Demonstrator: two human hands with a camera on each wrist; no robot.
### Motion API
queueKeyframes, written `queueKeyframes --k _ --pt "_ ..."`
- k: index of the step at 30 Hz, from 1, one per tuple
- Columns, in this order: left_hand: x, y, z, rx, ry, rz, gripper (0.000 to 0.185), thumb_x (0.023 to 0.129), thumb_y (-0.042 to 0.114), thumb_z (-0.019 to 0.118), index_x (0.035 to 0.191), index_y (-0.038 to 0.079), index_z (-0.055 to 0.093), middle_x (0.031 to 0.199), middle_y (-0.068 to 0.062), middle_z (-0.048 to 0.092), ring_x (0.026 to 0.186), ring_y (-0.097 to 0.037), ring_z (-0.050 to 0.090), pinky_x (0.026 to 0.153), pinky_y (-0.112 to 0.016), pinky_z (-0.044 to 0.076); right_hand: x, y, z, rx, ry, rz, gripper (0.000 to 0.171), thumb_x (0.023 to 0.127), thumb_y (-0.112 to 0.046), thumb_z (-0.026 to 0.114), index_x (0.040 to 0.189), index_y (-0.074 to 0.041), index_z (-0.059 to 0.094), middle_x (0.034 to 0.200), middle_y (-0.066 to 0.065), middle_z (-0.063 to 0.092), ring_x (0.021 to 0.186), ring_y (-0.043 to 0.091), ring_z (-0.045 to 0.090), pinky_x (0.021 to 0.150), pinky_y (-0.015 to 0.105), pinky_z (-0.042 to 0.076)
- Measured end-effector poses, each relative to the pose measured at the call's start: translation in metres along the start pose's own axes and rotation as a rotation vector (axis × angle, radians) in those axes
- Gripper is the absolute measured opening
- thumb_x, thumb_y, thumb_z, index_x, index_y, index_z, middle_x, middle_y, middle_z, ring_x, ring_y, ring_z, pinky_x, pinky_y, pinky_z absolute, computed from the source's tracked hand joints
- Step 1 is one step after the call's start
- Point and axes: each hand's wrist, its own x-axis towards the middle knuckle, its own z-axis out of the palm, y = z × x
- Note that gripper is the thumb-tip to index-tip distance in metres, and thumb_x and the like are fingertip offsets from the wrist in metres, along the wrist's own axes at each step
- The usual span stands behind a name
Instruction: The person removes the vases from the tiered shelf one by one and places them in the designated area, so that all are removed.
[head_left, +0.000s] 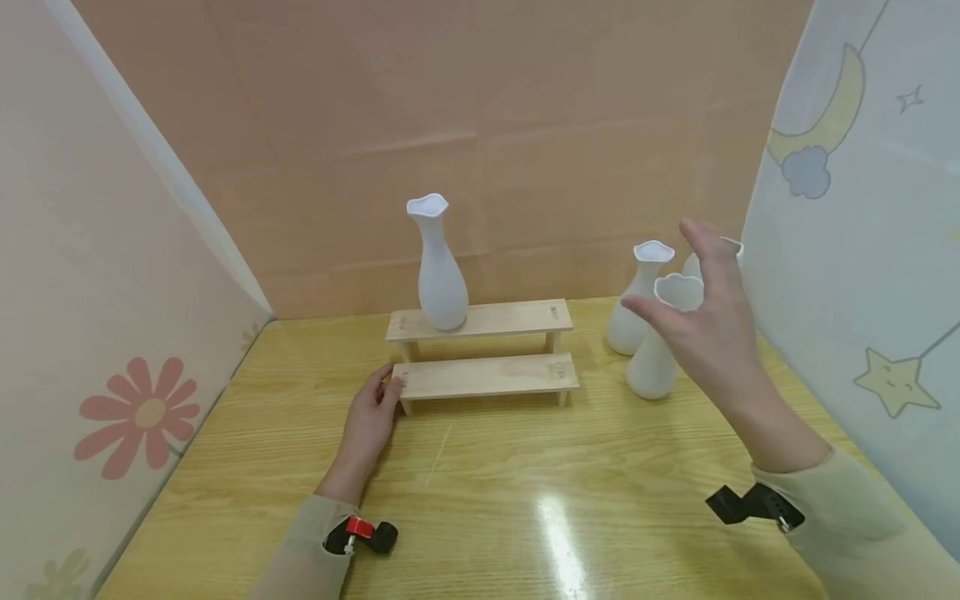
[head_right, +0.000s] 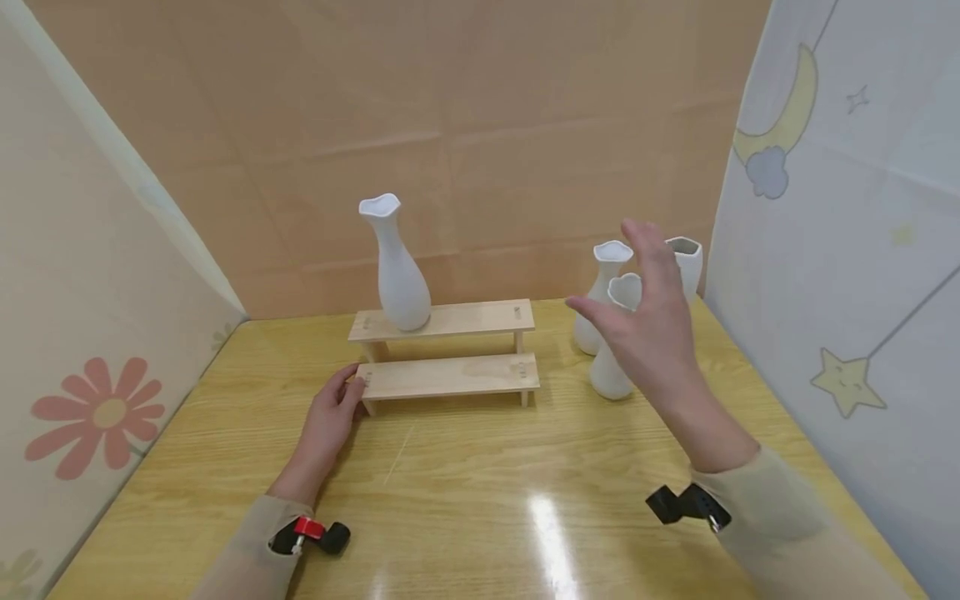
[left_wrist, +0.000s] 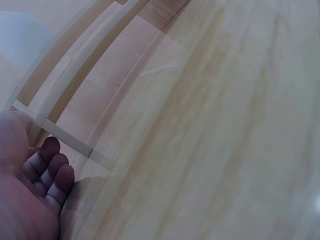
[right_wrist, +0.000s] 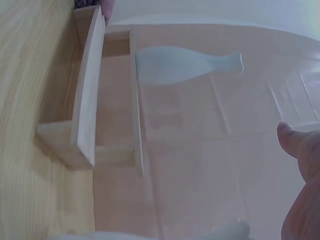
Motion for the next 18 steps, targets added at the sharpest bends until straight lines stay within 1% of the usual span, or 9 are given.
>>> queueKeyframes --k 3,6,13,16,18 --pt "0.0 0.0 0.0 -0.009 0.0 -0.003 0.054 0.107 0.044 0.049 0.152 0.013 0.045 0.089 -0.007 0.056 0.073 -0.02 0.05 0.06 -0.029 0.042 0.004 -0.007 0.009 0.025 -0.049 -0.003 0.095 0.081 -0.023 0.088 0.156 -0.039 0.032 0.159 -0.014 0.029 0.147 0.008 0.023 0.118 0.041 0.018" --pt "0.0 0.001 0.001 -0.006 0.0 0.003 0.053 0.107 0.043 0.049 0.151 0.014 0.046 0.089 -0.008 0.055 0.072 -0.021 0.049 0.059 -0.029 0.042 0.007 -0.012 0.018 0.034 -0.1 0.0 0.094 0.082 -0.029 0.087 0.156 -0.041 0.03 0.159 -0.015 0.028 0.147 0.008 0.022 0.118 0.046 0.019" --pt "-0.002 0.0 0.0 0.007 -0.007 0.007 0.055 0.107 0.045 0.048 0.152 0.013 0.045 0.1 -0.009 0.062 0.081 -0.021 0.053 0.066 -0.03 0.044 0.013 -0.022 0.044 0.069 -0.213 0.031 0.092 0.082 -0.044 0.084 0.155 -0.046 0.028 0.158 -0.021 0.027 0.147 0.008 0.02 0.117 0.051 0.019" --pt "-0.001 -0.001 -0.001 0.006 -0.006 0.003 0.056 0.106 0.046 0.048 0.152 0.013 0.045 0.1 -0.009 0.062 0.081 -0.02 0.053 0.066 -0.03 0.044 0.018 -0.025 0.058 0.092 -0.257 0.034 0.091 0.083 -0.045 0.083 0.155 -0.047 0.028 0.158 -0.023 0.026 0.147 0.007 0.02 0.117 0.051 0.021" --pt "-0.001 -0.002 0.0 0.003 -0.004 0.001 0.056 0.106 0.047 0.048 0.152 0.014 0.045 0.098 -0.009 0.061 0.079 -0.02 0.052 0.064 -0.029 0.043 0.019 -0.033 0.064 0.115 -0.28 0.04 0.089 0.085 -0.042 0.083 0.156 -0.044 0.029 0.159 -0.021 0.026 0.148 0.008 0.019 0.117 0.05 0.02"
